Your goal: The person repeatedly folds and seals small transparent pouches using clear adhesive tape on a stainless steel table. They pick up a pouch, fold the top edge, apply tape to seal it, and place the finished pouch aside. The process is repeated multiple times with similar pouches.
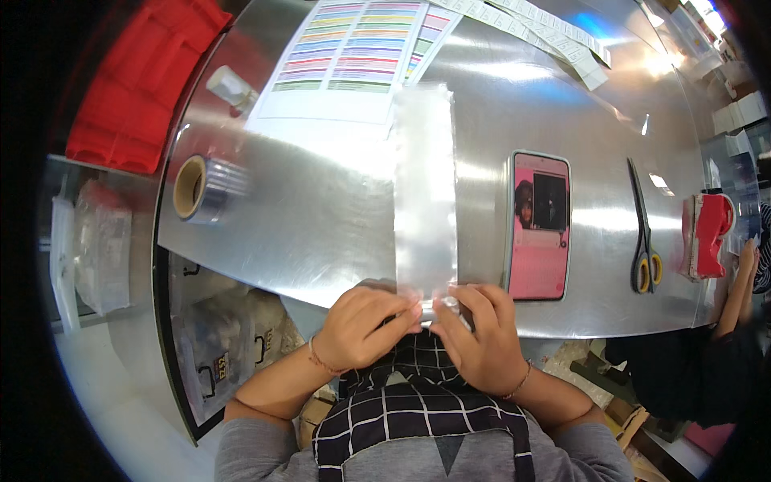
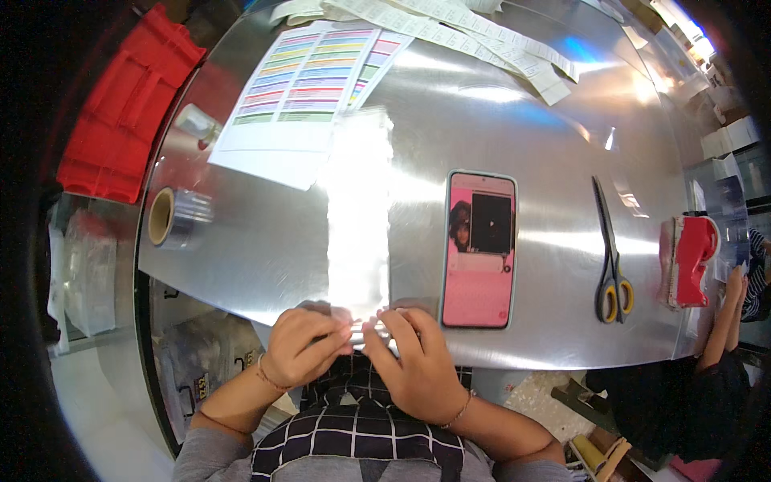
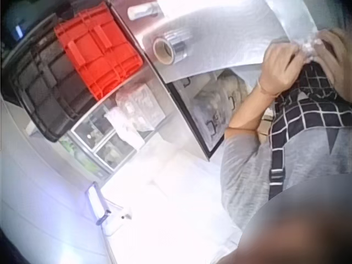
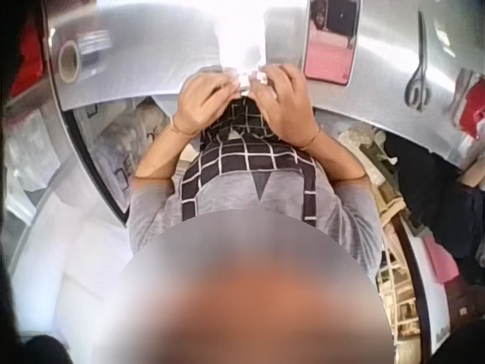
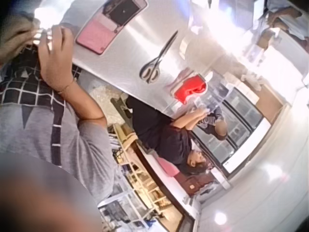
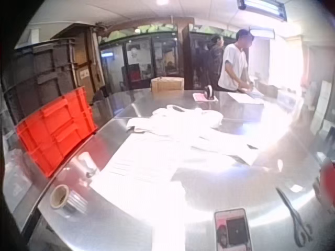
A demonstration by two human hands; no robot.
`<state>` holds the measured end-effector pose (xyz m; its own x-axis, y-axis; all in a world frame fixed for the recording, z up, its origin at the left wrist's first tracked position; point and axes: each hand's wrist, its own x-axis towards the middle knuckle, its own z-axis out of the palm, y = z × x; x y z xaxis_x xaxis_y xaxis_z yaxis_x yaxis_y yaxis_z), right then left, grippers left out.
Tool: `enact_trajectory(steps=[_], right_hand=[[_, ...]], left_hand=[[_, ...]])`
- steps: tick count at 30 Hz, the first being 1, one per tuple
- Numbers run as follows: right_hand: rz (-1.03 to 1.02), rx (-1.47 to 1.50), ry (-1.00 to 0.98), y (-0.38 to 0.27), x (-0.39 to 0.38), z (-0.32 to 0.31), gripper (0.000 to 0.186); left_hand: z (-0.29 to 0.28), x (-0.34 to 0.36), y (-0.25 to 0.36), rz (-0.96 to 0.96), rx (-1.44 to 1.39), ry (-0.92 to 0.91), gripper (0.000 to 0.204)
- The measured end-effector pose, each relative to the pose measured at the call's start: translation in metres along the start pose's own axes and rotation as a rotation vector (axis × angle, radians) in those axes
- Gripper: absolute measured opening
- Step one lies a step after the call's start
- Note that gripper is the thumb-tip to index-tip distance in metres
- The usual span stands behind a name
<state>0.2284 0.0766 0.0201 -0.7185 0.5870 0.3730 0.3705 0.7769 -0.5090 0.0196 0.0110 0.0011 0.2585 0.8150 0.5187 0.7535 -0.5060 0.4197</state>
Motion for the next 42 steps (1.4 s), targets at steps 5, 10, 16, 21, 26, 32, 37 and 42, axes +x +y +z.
enact_trajectory(steps=[5,10,16,21,26,32,37,42], right_hand=[[-0.255,-0.160,-0.202,0.016,0.014,-0.019,0.031],[-0.246,-0.172,-0.272,0.017,0.033,-0.025,0.032],[-0.141,-0.044,-0.254,0.010,0.028,-0.025,0.037],[0.047,-0.041,-0.116,0.002,0.011,-0.008,0.036],[0.099,-0.036,0.112,0.002,0.006,0.006,0.040],[0.033,-0.335,0.136,-0.012,-0.002,0.009,0.040],[0.019,-0.382,0.195,-0.015,-0.004,0.022,0.038],[-0.005,-0.416,0.105,-0.015,0.002,0.015,0.037]], left_hand=[[-0.009,0.006,0.001,0.000,0.244,-0.105,0.026],[-0.015,0.015,-0.005,-0.075,0.136,-0.161,0.028],[-0.009,0.014,-0.008,-0.075,0.027,-0.094,0.038],[-0.003,0.012,-0.007,-0.114,-0.020,-0.011,0.030],[0.001,0.019,-0.004,-0.139,-0.060,0.007,0.024],[-0.001,0.029,-0.007,-0.046,-0.050,-0.050,0.023],[-0.006,0.036,-0.015,0.000,-0.026,-0.109,0.024],[-0.007,0.045,-0.026,0.136,-0.048,-0.142,0.026]])
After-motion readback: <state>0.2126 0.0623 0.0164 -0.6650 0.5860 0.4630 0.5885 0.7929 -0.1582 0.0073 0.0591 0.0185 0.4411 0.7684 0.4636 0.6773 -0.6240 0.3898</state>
